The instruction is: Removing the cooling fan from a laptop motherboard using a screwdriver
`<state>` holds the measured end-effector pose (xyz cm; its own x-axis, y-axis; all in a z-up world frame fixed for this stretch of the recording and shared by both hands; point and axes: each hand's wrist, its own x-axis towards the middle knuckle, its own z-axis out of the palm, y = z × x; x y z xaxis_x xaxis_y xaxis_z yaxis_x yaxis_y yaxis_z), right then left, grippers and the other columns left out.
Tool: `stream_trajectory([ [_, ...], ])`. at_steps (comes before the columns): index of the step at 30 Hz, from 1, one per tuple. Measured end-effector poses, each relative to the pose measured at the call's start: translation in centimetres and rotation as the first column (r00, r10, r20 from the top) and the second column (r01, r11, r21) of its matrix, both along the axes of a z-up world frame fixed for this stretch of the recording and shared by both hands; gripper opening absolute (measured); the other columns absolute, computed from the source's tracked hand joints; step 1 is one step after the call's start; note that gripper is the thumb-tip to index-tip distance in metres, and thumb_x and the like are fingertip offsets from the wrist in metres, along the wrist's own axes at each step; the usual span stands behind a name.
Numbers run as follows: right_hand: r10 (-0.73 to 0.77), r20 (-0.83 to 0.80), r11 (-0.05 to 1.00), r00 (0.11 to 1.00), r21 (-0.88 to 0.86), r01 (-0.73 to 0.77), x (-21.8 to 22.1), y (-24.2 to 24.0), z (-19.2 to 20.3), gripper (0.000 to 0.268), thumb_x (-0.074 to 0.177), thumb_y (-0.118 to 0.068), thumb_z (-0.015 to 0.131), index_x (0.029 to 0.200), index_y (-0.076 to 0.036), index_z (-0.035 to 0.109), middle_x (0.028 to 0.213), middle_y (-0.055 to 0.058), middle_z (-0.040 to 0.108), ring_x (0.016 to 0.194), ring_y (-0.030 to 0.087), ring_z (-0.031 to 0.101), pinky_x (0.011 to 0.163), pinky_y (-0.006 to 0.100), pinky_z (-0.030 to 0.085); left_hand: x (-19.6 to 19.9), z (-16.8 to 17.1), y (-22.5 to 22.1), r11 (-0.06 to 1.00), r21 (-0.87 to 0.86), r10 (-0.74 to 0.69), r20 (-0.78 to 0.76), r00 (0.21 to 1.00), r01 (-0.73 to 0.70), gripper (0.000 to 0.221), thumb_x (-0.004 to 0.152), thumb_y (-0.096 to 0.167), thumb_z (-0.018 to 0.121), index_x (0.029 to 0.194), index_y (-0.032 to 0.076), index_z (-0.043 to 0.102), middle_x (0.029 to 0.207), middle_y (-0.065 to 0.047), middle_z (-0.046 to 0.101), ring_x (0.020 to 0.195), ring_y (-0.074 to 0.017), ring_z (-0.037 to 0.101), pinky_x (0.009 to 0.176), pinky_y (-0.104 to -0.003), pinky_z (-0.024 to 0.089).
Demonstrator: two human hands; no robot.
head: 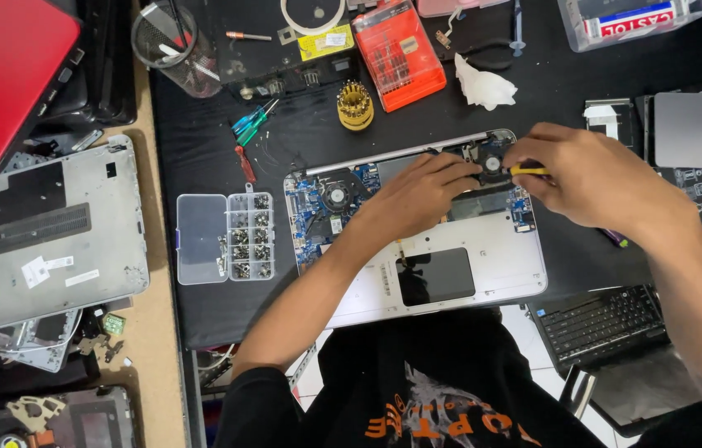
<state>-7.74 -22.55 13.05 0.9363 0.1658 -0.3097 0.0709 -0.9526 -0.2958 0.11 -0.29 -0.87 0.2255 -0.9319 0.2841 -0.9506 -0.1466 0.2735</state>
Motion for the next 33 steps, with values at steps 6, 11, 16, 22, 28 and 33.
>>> stream_trajectory([
  [6,-0.059,0.083,0.98,0.995,0.192,0.043,-1.6,-1.2,-1.4,0.025,0.097,-0.021,0.067,0.119,-0.011,0.071,0.109,0.007,0.07,0.056,0.03,0.067,0.074,0.041,0.05,-1.1,1.3,-0.9,0.986,-0.139,0.108,0.094,0.99,-0.095,0.032,0.091,-0.002,0.07,0.123,0.005,0.068,0.123,-0.008,0.069,0.113,-0.0271,0.058,0.089,-0.042,0.049],
  [11,-0.158,0.127,0.947,0.979,0.3,0.114,-3.3,-1.8,-2.8,0.03,0.093,-0.018,0.074,0.12,-0.006,0.071,0.114,0.009,0.072,0.063,0.024,0.059,0.077,0.039,0.05,-1.4,0.7,-2.3,0.968,-0.214,0.184,0.237,0.954,-0.133,0.016,0.097,0.014,0.072,0.112,0.009,0.069,0.106,-0.004,0.068,0.098,-0.0237,0.058,0.079,-0.038,0.046],
  [16,-0.105,0.265,0.93,0.958,0.369,0.0,-4.2,-2.3,-3.7,0.021,0.092,-0.011,0.077,0.112,-0.006,0.074,0.109,0.008,0.075,0.095,0.023,0.071,0.085,0.035,0.052,-1.2,0.5,-3.6,0.968,-0.169,0.227,0.276,0.934,-0.185,0.009,0.093,0.004,0.067,0.098,0.012,0.067,0.106,-0.005,0.064,0.1,-0.0262,0.059,0.081,-0.04,0.047],
  [22,-0.165,0.303,0.917,0.939,0.398,0.033,-4.7,-0.9,-3.4,0.018,0.098,-0.012,0.075,0.114,-0.003,0.075,0.111,0.01,0.074,0.084,0.019,0.066,0.06,0.03,0.046,-1.1,-0.6,-4.3,0.967,-0.147,0.25,0.353,0.902,-0.211,0.011,0.092,0.012,0.063,0.103,0.011,0.066,0.11,-0.006,0.064,0.106,-0.0272,0.057,0.087,-0.042,0.048],
  [28,-0.324,0.287,0.78,0.901,0.62,0.083,-4.9,1.5,-5.0,0.02,0.106,0.0,0.075,0.124,0.004,0.069,0.113,0.015,0.071,0.102,0.017,0.067,0.089,0.028,0.052,-2.0,1.6,-0.1,0.907,-0.283,0.338,0.048,0.94,-0.311,0.004,0.099,0.011,0.063,0.098,0.012,0.06,0.105,-0.004,0.058,0.098,-0.026,0.057,0.081,-0.039,0.041],
  [33,-0.286,0.108,0.711,0.952,0.691,0.135,-4.0,4.4,-6.0,0.023,0.101,-0.016,0.072,0.122,-0.006,0.072,0.1,0.007,0.073,0.067,0.009,0.054,0.059,0.023,0.043,-2.3,3.7,8.6,0.828,-0.242,0.51,-0.046,0.859,-0.505,0.033,0.079,-0.005,0.066,0.104,0.017,0.068,0.115,-0.004,0.063,0.107,-0.0294,0.059,0.085,-0.045,0.045],
])
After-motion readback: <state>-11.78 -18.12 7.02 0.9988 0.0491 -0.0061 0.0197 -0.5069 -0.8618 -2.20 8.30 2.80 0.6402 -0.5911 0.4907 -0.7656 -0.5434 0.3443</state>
